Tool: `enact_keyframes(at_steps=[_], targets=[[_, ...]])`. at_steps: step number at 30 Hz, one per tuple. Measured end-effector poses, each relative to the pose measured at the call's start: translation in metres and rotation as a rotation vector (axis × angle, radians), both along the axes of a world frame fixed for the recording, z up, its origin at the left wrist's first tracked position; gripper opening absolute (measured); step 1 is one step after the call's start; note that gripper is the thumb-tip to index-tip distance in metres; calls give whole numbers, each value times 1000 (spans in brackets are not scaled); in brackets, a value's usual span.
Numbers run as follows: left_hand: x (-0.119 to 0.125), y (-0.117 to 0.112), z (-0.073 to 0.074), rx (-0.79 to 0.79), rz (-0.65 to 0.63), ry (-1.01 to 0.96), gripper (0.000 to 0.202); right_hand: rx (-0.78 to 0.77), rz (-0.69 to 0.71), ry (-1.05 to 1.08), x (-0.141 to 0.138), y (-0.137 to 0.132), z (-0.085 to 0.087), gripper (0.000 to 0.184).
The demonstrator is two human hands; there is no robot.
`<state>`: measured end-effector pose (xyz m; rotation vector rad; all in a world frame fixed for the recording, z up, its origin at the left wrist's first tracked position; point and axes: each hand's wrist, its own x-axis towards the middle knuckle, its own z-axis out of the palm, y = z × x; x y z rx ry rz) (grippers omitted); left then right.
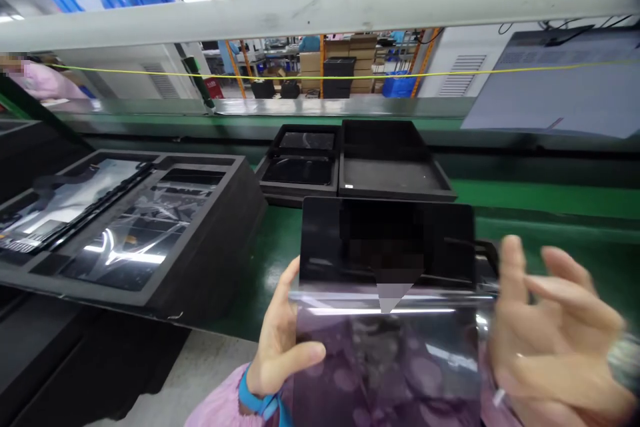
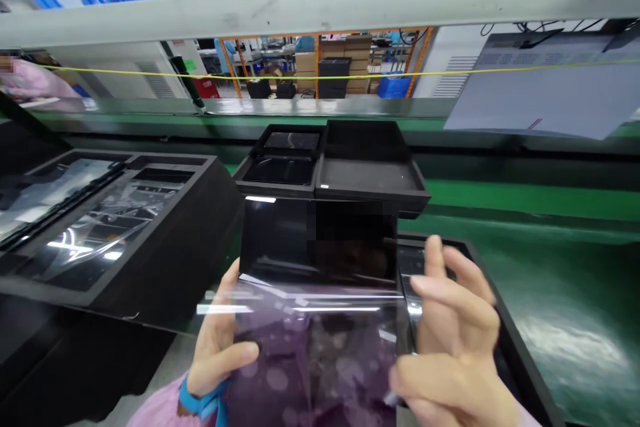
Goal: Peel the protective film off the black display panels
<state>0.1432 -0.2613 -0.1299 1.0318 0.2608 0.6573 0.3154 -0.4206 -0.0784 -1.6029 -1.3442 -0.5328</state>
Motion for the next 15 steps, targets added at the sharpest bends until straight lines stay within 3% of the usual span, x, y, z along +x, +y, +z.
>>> enact_keyframes(at_steps=[1,3,6,8,11,15], targets=[[4,1,2,-10,13,-17,86,6,42,-16,0,3,7,32],[11,6,8,-43,1,-5,93,-155,253,-46,2,11,23,25],[17,17,16,-88,-77,53,100,-529,679,-43,18,33,50,45],[19,23,20,-118,-112,60,100,-665,854,-114,34,48,66,55],[22,29,24,-159,-130,-9,92,-775,954,-277,57,64,84,49],[29,34,27,-116,-26,-84,65,-751,871,-348,68,73,91,14]])
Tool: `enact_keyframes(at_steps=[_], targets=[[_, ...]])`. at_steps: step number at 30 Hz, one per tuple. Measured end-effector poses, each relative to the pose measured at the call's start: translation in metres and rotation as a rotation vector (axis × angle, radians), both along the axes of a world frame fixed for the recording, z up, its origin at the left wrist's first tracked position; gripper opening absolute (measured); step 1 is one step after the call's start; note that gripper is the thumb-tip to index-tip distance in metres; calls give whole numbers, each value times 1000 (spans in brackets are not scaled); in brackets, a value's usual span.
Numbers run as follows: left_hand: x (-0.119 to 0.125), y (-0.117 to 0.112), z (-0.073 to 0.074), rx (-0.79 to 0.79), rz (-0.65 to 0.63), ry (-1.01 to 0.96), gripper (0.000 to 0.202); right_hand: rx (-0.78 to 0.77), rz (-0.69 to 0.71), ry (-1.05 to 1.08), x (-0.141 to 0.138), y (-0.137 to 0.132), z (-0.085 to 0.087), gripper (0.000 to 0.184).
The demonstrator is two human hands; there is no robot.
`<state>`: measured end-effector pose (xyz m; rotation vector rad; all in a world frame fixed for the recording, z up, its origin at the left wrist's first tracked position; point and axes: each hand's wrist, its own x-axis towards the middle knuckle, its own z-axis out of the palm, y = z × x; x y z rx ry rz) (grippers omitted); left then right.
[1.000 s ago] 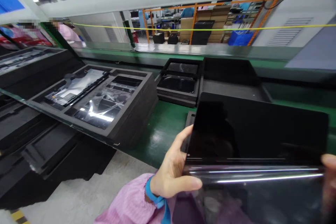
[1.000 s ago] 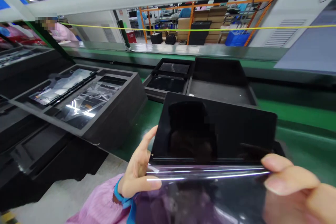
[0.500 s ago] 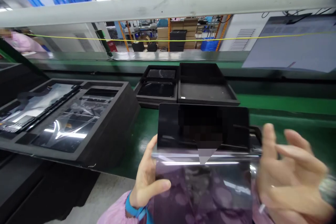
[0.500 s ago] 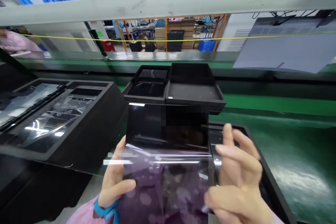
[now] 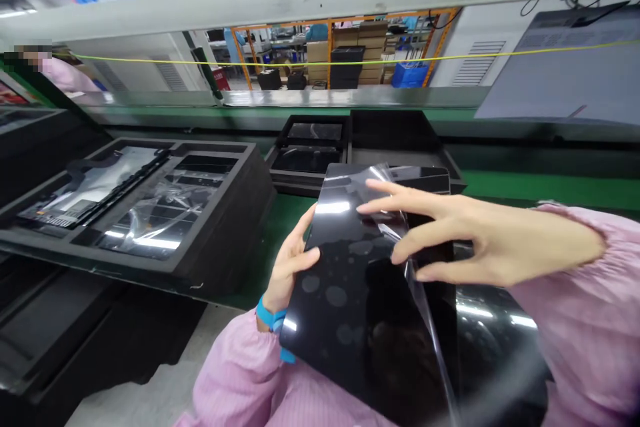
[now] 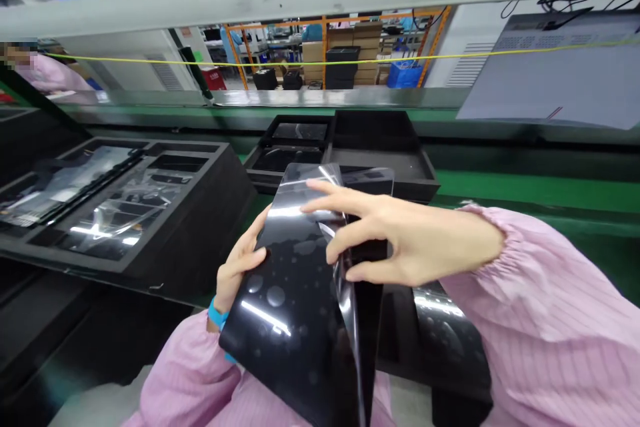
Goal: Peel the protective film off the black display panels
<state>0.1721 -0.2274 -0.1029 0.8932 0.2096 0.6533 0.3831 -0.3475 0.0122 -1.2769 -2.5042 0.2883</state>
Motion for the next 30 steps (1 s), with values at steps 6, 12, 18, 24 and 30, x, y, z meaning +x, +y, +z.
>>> enact_keyframes(at_steps=[6,12,18,24,30], targets=[[11,4,10,201,248,73,40,370,-297,108,-15,11,-7,18],[13,12,3,328,444,92,35,550,-612,413,-27,23,-10,20],[17,24,-15,173,429,72,29,527,-717,528,-36,30,-9,18],[23,21,-11,76,362,75,30,511,-770,560,-38,33,-10,19],[27,18,-8,71,383,81,10,473,-821,569,-32,37,-13,20]])
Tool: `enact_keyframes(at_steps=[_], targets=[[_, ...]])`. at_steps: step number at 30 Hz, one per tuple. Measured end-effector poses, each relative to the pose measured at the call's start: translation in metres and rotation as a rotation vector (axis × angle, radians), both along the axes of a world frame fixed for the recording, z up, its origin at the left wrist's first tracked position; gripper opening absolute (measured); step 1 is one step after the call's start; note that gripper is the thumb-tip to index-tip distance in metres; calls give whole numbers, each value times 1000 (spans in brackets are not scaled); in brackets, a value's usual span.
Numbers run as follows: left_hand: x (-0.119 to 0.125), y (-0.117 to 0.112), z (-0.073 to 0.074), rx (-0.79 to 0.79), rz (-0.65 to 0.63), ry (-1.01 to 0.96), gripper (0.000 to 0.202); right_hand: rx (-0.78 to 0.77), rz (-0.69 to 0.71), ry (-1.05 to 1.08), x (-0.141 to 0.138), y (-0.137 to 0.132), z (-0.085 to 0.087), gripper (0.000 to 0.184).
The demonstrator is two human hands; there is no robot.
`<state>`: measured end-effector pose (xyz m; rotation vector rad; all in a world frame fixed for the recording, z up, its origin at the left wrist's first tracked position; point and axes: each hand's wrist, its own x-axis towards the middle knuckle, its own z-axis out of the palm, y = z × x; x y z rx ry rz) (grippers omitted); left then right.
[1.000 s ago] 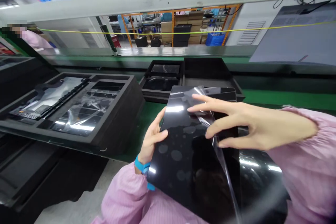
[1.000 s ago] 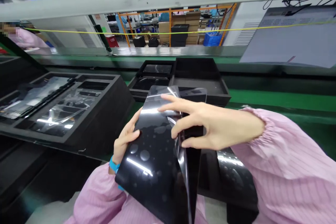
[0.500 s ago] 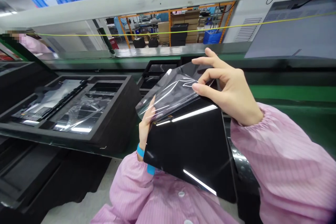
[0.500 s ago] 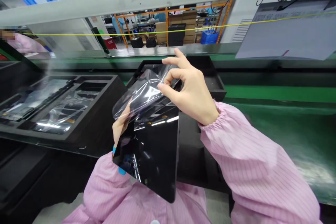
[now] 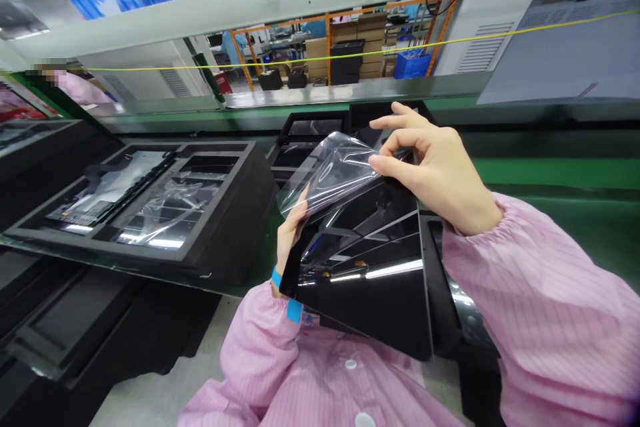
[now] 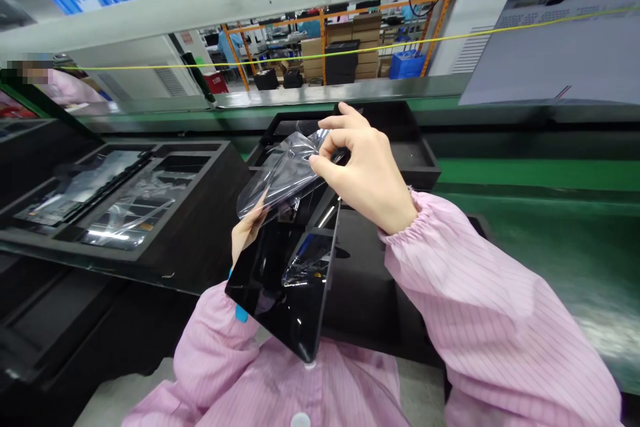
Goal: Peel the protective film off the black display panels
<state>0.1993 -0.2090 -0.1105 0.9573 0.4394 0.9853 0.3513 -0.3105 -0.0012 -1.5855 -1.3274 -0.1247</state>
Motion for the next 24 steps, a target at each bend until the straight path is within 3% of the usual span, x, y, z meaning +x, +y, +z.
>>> enact_keyframes(at_steps=[10,14,18,24], targets=[[-1,3,-4,74,15,62,20,15,42,27,16,2,-12,19],[-8,-11,22,122,25,44,34,112,199,82,31,2,-22,19],[-10,-31,49,61,-42,-67,47,234,292,85,39,0,-27,15],[-9,-34,52,32,-136,-81,56,243,242,106,37,-2,-26,21]])
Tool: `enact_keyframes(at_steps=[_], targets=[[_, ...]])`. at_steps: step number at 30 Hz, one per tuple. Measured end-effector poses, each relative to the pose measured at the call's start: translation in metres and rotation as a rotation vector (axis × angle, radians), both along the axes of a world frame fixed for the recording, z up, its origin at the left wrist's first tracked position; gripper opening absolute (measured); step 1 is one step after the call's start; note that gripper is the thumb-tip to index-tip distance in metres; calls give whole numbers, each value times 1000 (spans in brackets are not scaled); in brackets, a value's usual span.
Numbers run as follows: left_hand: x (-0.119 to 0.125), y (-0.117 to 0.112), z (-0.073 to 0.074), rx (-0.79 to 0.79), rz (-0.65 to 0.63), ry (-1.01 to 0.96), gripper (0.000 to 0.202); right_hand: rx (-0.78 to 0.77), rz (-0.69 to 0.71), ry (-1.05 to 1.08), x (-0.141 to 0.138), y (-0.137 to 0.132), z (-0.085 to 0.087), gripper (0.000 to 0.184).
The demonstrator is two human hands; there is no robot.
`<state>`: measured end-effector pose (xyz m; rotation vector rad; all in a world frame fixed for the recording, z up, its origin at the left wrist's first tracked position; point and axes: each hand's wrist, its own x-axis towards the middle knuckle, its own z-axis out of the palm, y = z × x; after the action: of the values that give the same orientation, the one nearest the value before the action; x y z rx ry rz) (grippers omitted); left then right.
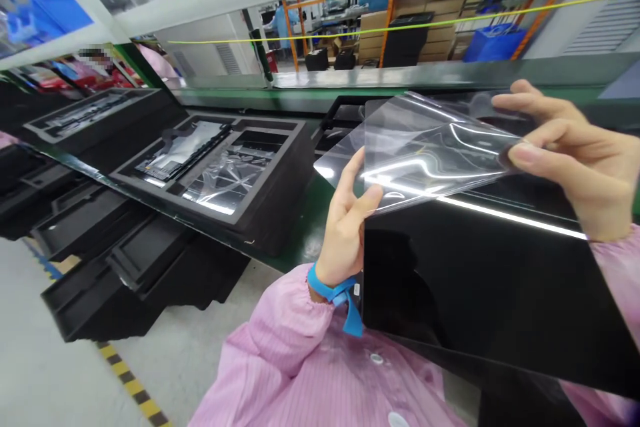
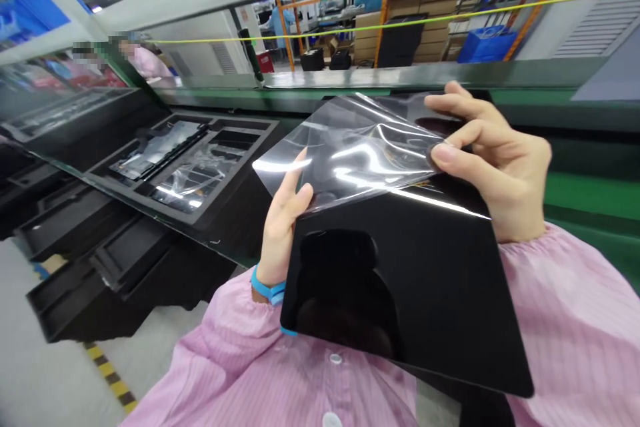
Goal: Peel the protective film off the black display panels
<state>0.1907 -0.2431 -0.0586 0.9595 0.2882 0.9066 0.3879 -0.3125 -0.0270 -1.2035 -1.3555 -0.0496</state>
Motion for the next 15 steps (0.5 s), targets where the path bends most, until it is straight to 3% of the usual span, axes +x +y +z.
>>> enact_keyframes(at_steps=[7,12,15], targets=[[0,4,-3,17,8,18,53,-24,-26,17,-3,1,1,29],[5,28,-37,85,192,96,29,-49,-149,-16,-19,0,2,14],[9,38,-59,66,164,133,29,-106,-247,-101,-33,0,3,11]])
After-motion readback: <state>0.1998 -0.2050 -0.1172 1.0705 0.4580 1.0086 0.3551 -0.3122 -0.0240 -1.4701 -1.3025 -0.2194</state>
